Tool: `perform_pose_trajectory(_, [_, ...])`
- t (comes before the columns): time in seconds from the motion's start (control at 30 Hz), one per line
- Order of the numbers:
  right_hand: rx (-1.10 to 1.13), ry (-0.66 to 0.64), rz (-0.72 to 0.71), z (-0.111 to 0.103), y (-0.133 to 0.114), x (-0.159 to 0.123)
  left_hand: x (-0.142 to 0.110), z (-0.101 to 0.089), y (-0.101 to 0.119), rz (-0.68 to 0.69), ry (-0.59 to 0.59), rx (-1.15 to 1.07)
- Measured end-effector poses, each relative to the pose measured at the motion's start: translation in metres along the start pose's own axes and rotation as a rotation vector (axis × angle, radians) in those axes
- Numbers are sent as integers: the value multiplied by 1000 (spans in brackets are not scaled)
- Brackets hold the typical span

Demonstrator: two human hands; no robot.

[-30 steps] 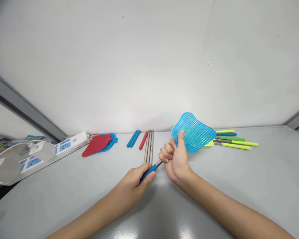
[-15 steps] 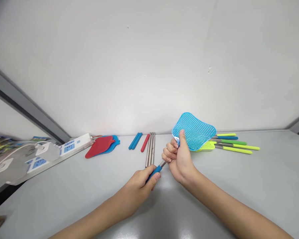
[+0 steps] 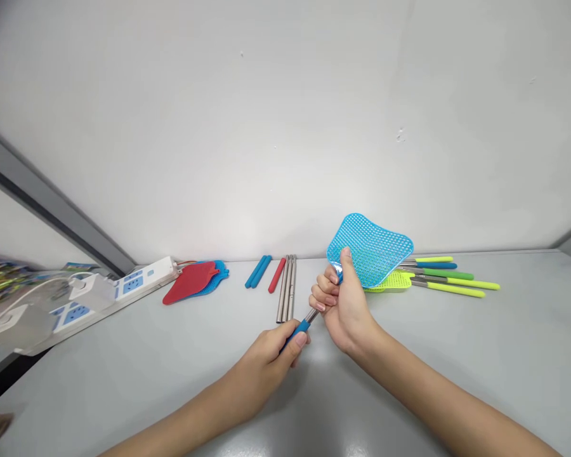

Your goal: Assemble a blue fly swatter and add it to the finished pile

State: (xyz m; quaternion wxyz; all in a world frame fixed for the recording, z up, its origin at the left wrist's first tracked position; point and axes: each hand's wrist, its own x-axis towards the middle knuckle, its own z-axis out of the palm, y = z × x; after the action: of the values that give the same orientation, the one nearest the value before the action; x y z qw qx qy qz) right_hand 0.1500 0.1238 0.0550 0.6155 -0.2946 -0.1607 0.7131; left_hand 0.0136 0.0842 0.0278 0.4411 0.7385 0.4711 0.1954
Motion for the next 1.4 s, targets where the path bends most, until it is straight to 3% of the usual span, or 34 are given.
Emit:
perform_pose_trajectory(0.37, [21, -36, -109, 4, 1, -4, 1, -7, 6, -11, 88, 53])
perform_pose_trajectory(0.7, [25, -45, -87, 3, 5, -3, -2, -7, 5, -25, 108, 74])
perform_pose_trajectory(1.13, [35, -50, -92, 4, 7, -3, -3, -9, 6, -63, 51, -36])
perform_pose_trajectory(1.4, [30, -89, -44, 2, 6, -3, 0, -8, 7, -120, -110, -248])
